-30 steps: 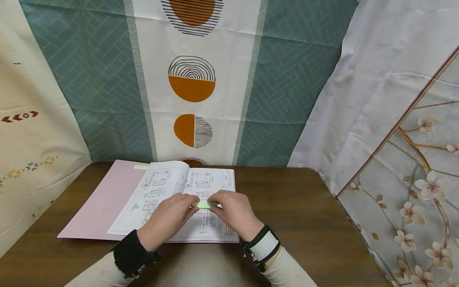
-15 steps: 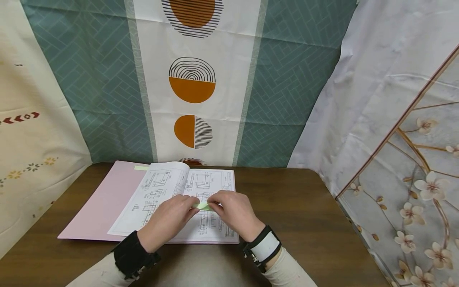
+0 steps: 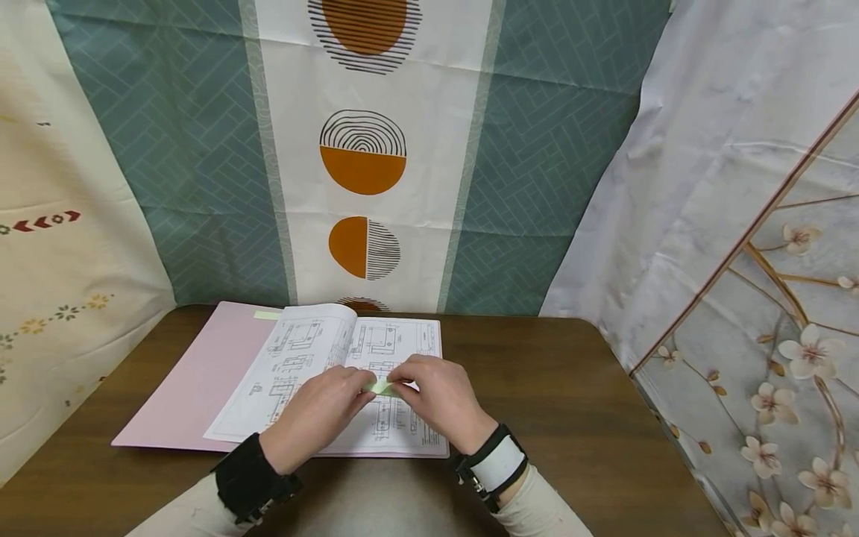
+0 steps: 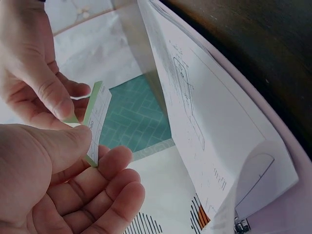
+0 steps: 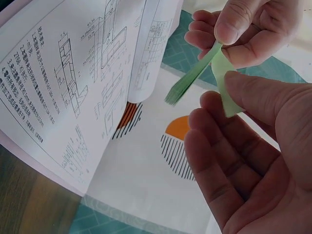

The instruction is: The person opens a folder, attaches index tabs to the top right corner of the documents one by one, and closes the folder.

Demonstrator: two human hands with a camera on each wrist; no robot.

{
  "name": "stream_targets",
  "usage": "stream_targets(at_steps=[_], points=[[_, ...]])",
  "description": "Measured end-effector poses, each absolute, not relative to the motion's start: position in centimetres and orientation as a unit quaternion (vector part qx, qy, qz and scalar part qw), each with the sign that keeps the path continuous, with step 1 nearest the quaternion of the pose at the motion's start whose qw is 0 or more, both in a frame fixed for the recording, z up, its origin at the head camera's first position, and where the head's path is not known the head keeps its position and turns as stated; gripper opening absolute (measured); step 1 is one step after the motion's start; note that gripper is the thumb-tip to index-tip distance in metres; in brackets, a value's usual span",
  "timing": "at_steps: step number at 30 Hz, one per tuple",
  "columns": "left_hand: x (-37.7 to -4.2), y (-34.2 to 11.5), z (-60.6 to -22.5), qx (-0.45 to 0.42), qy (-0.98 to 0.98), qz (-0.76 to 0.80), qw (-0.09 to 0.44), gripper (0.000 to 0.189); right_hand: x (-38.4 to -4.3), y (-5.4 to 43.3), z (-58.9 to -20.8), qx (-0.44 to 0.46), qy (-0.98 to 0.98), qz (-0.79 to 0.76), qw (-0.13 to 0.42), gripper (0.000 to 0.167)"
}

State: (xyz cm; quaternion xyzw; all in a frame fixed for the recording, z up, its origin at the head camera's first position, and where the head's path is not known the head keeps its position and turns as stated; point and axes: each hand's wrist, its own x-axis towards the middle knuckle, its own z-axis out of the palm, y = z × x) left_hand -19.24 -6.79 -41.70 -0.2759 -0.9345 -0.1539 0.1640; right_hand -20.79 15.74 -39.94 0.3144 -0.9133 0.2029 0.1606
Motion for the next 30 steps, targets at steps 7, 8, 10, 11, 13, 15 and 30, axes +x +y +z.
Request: stream_targets(at_steps=[7, 8, 10, 11, 13, 15, 30], points=[[-18.95, -6.63, -41.83, -0.291, -0.929, -0.153, 0.168, 0.012, -20.78, 15.84, -39.89, 0.317, -0.91, 0.198, 0.179, 0.011], [-18.91, -6.6, -41.84, -0.294, -0.928, -0.151, 0.172, 0.011, -20.78, 15.84, -39.87, 0.316, -0.91, 0.197, 0.181, 0.011], [-18.83, -6.6, -41.9, -0.298, -0.926, -0.15, 0.177, 0.012, -20.78, 15.82, -39.85, 0.316, -0.91, 0.196, 0.185, 0.012], [-18.79, -6.59, -41.9, -0.299, -0.925, -0.15, 0.179, 0.012, -20.8, 15.81, -39.87, 0.315, -0.91, 0.195, 0.186, 0.012], [-18.74, -6.57, -41.92, -0.303, -0.924, -0.15, 0.181, 0.013, -20.8, 15.81, -39.87, 0.315, -0.91, 0.195, 0.187, 0.011], [-18.73, -6.55, -41.93, -0.304, -0.924, -0.15, 0.179, 0.013, -20.78, 15.81, -39.86, 0.314, -0.91, 0.194, 0.19, 0.011], [-18.58, -6.32, -41.83, -0.319, -0.919, -0.148, 0.181, 0.015, -20.75, 15.88, -39.79, 0.305, -0.909, 0.193, 0.206, 0.008]])
